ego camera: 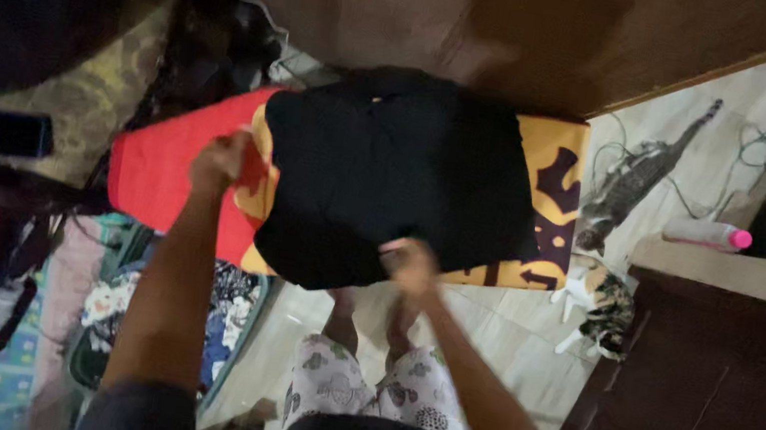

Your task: The person folds a black garment on a surface, buttons it, and then places it into a laundry basket with other clothes.

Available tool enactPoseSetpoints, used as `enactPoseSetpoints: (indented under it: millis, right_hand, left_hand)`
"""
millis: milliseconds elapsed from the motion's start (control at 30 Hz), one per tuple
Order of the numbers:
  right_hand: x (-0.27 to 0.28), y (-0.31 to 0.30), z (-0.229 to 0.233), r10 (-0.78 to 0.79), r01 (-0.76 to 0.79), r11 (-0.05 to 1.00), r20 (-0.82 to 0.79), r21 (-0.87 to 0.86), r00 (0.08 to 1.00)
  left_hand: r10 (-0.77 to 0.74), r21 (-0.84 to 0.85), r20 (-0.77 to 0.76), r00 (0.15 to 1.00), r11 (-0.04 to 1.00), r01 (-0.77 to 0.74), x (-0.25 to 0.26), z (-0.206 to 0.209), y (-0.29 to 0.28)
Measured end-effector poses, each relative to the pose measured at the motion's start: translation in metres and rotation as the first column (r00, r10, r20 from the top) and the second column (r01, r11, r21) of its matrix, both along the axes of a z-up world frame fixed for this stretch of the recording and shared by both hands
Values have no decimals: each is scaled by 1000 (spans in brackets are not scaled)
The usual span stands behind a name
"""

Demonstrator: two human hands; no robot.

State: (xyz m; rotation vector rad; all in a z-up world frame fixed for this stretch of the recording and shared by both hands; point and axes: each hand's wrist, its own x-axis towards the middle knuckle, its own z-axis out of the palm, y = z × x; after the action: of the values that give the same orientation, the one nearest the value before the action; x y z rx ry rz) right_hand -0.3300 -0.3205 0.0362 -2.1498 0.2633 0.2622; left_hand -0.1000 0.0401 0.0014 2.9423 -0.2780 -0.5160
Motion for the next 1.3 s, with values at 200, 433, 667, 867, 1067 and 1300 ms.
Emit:
enactPoseSetpoints:
  millis: [200, 433, 667, 867, 1067, 1300]
  right_hand:
    - [-3, -172, 0, -344, 528, 603, 402, -598, 849]
    - [1, -220, 7, -355, 272, 926, -358, -260, 864]
    - [-34, -229, 20, -512, 677, 645, -456, 356, 728]
    - [-50, -238, 14, -496, 614, 755, -413, 229, 764]
    - [-51, -225, 13, -442, 406, 832, -10, -377, 897]
    - [33, -25, 40, 219, -99, 892, 230, -441, 948]
  left_hand:
    - [309, -137, 185, 933, 948, -287, -105, -2, -68]
    - [818, -657, 77, 570, 472, -588, -146, -19, -50]
    - [877, -645, 39, 479, 388, -659, -251, -22, -115]
    - [798, -783, -481, 363, -205, -587, -291, -17, -143]
    - [795, -788, -512, 325, -284, -546, -333, -28, -135]
    - [845, -791, -354, 401, -42, -610, -343, -57, -132]
